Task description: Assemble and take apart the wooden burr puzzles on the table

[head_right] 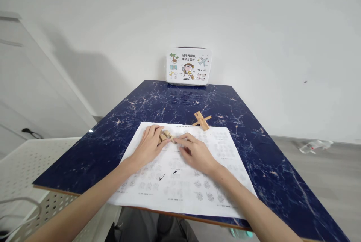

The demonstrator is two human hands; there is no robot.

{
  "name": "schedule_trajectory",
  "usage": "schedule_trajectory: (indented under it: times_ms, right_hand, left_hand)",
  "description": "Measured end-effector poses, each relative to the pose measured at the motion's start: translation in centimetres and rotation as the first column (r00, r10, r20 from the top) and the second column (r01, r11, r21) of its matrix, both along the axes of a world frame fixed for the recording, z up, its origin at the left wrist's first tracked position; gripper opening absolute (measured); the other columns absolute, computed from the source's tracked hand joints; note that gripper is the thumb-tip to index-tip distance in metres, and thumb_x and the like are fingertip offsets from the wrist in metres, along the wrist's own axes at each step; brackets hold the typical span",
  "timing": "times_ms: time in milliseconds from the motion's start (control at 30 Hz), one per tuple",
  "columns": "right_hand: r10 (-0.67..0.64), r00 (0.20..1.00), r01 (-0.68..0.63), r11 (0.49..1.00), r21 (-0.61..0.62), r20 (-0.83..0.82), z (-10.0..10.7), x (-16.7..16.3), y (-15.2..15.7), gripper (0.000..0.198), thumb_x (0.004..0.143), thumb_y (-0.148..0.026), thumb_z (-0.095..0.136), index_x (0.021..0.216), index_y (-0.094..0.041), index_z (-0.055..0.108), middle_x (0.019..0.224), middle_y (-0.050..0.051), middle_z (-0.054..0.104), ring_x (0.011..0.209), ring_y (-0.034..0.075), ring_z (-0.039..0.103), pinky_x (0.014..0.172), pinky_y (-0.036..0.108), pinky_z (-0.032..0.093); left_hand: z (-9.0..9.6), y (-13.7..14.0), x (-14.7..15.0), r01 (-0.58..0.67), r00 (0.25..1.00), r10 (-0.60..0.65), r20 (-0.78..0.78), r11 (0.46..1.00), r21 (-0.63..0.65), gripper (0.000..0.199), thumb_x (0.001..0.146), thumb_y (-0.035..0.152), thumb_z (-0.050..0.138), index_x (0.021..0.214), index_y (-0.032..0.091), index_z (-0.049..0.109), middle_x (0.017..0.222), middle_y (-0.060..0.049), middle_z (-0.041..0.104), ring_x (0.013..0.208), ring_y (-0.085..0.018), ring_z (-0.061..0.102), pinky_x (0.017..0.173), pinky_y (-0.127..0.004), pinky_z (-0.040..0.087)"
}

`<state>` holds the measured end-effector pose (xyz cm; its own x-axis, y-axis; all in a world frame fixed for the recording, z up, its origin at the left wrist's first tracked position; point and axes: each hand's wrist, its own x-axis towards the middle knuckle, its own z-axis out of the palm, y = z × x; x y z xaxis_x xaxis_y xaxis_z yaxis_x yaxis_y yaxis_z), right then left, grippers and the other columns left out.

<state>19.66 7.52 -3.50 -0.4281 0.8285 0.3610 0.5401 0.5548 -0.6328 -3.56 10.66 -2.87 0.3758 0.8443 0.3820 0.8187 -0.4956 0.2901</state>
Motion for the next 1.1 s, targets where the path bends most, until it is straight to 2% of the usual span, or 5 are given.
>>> schedule_trajectory:
  times_ms: [533, 733, 867, 1033, 1100]
  right_hand:
    - [0.073, 0.993, -0.077, 0.996, 0.044, 0.087, 0.26, 0.08, -0.37, 0.049, 0.1, -0.025, 0.054, 0.148, -0.033, 0.056, 0.139, 0.009, 0.059, 0.061, 0.011, 0.061, 0.064, 0.035, 0.06]
    - [0.035, 0.992, -0.042, 0.997, 0.06, 0.118, 0.58, -0.11, -0.46, 0.042, 0.098, -0.025, 0.056, 0.139, -0.031, 0.064, 0.16, 0.009, 0.042, 0.07, 0.013, 0.067, 0.072, 0.04, 0.063]
    - [0.046, 0.991, -0.053, 0.997, 0.053, 0.123, 0.73, -0.19, -0.52, 0.038, 0.098, -0.025, 0.054, 0.135, -0.032, 0.064, 0.158, 0.006, 0.048, 0.063, 0.011, 0.064, 0.073, 0.041, 0.063]
    - [-0.032, 0.996, 0.026, 0.997, 0.074, 0.085, 0.15, -0.22, -0.31, 0.047, 0.099, -0.025, 0.051, 0.146, -0.031, 0.052, 0.161, 0.008, 0.044, 0.068, 0.015, 0.066, 0.067, 0.04, 0.062]
    - [-0.075, 0.992, 0.064, 0.992, 0.107, 0.1, -0.16, -0.22, -0.05, 0.055, 0.099, -0.024, 0.05, 0.154, -0.031, 0.042, 0.162, 0.008, 0.044, 0.081, 0.02, 0.07, 0.077, 0.044, 0.064]
  left_hand:
    - [0.31, -0.38, 0.3, 0.034, 0.999, -0.034, 0.034, 0.999, -0.011, 0.039, 0.096, 0.04, 0.063, 0.127, 0.017, 0.053, 0.125, -0.014, 0.054, 0.117, -0.034, 0.049, 0.103, -0.052, 0.045]
    - [-0.02, -0.28, 0.26, 0.033, 0.999, -0.033, 0.023, 0.999, -0.003, 0.035, 0.1, 0.039, 0.057, 0.128, 0.018, 0.052, 0.126, -0.014, 0.052, 0.118, -0.034, 0.049, 0.104, -0.054, 0.045]
    - [-0.09, -0.26, 0.24, 0.03, 0.999, -0.03, 0.021, 1.0, -0.004, 0.032, 0.1, 0.037, 0.056, 0.126, 0.017, 0.052, 0.125, -0.014, 0.052, 0.117, -0.033, 0.049, 0.104, -0.052, 0.045]
    - [-0.06, -0.26, 0.26, 0.019, 1.0, -0.019, 0.011, 1.0, 0.009, 0.032, 0.101, 0.035, 0.055, 0.127, 0.017, 0.05, 0.125, -0.015, 0.053, 0.115, -0.033, 0.05, 0.102, -0.052, 0.046]
    - [-0.01, -0.28, 0.27, 0.023, 1.0, -0.024, 0.015, 1.0, 0.013, 0.033, 0.101, 0.035, 0.054, 0.128, 0.016, 0.049, 0.125, -0.015, 0.054, 0.114, -0.033, 0.05, 0.101, -0.052, 0.046]
